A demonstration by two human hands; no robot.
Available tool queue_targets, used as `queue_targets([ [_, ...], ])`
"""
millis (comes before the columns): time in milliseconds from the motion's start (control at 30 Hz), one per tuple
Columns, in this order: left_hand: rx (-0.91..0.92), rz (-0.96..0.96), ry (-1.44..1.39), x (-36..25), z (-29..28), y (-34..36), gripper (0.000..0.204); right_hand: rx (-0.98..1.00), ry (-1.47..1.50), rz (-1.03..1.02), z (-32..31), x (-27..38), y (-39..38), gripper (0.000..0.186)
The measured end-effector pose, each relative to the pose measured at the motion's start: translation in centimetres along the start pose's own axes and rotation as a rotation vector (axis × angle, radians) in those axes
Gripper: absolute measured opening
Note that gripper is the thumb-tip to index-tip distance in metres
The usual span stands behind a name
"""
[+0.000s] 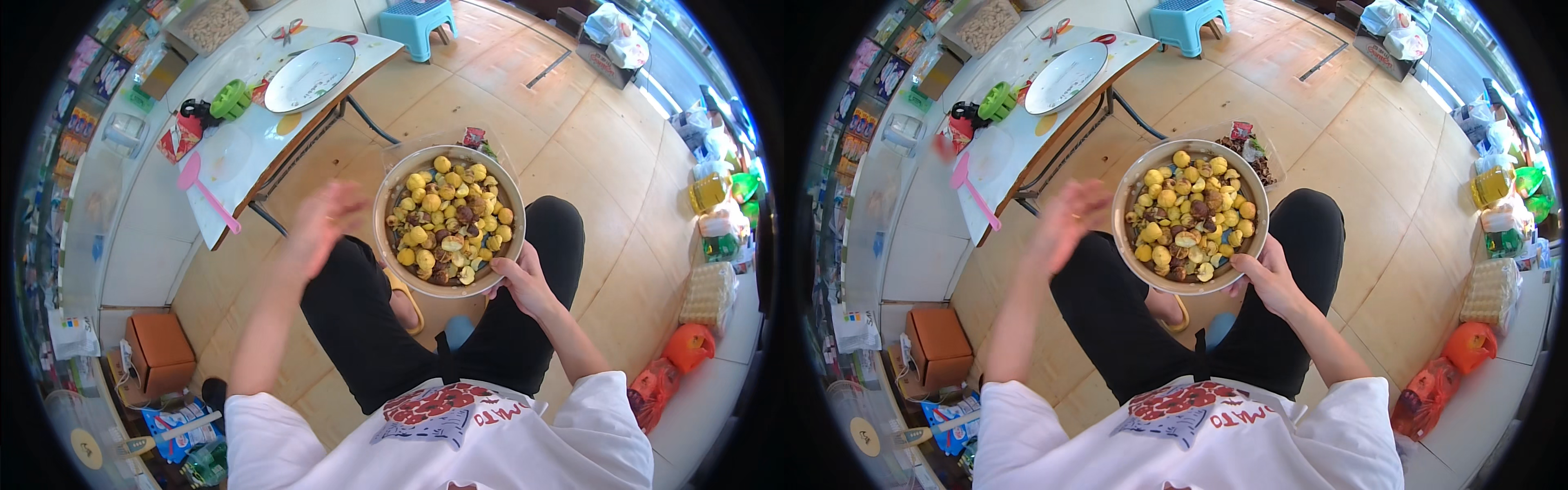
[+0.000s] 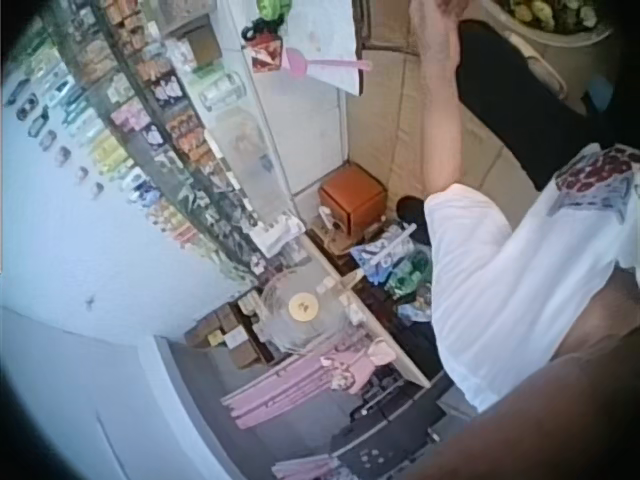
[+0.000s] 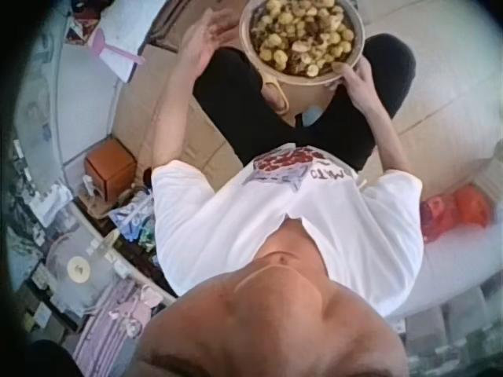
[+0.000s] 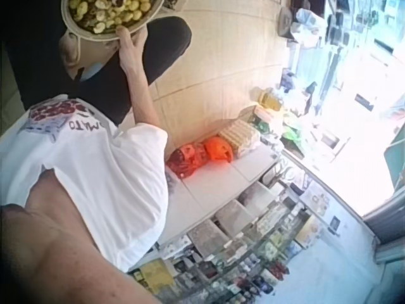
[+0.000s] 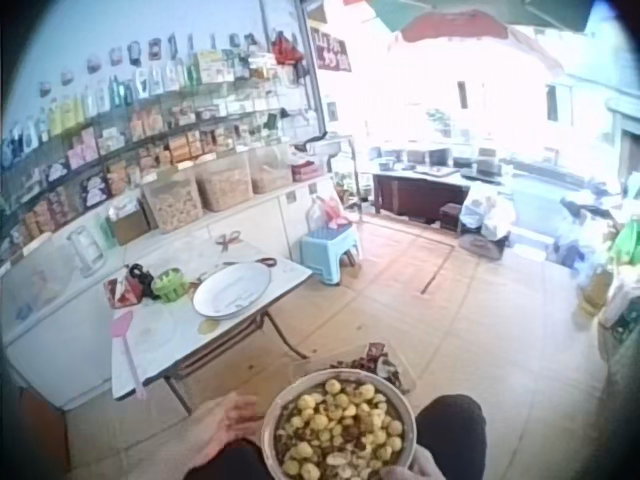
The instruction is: The person sits on the floor and peels small yellow nuts by hand, placing the peeled nuts into a bowl. The person then moves to the sink, washes the nuts in a metal bowl, and returns to the table.
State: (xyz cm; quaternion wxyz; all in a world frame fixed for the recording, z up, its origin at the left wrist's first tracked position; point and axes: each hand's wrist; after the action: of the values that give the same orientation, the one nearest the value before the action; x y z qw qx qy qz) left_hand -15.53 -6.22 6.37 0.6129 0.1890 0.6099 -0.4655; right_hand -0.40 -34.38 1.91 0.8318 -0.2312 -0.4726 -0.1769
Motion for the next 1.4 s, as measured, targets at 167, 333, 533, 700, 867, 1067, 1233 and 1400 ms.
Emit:
queue_targets([
  [167,0.152,-0.168,-0.334,2.7,7.6,-0.3,0.059,-0.005,0.038,-0.035,0.4,0.2,-0.2,0.031],
  [333,0.131,-0.145,-0.528,4.4,7.8,1.9,0.052,0.035,-0.049,0.013,-0.7,1.4,0.7,0.036],
  [533,0.027,-0.122,-0.626,3.1,7.7,5.9,0.052,0.449,-1.042,-0.125,-3.7,4.1,4.2,0.020],
  [700,-0.182,-0.214,-0.706,4.7,7.0,6.4,0.054,0.873,-1.396,-0.200,-3.5,-0.4,5.1,0.008],
  [867,-0.364,-0.302,-0.661,6.0,5.5,8.6,0.063,0.782,-1.094,0.141,-3.2,1.1,9.5,0.017],
  [1067,-0.338,-0.393,-0.692,5.0,6.4,12.7,0.059,0.577,-0.966,0.401,-3.2,1.6,11.6,0.022],
  [1233,-0.215,-0.437,-0.760,3.4,8.6,14.1,0.060,0.143,-0.927,-0.022,-2.3,-0.1,12.3,0.025],
  [1400,-0.171,-0.440,-0.750,1.4,9.7,13.4,0.060,0.034,-1.025,0.252,-3.7,-2.5,9.0,0.017],
])
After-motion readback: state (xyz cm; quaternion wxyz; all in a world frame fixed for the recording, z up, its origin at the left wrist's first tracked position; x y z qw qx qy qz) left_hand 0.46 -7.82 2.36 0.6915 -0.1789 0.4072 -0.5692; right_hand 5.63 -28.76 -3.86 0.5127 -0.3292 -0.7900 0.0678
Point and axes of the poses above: each hand's wrist, its own y-axis towards the middle knuckle, its own z-axis out of the palm, x = y × z, and after that the axes turned 2 degrees about -x, right-handed
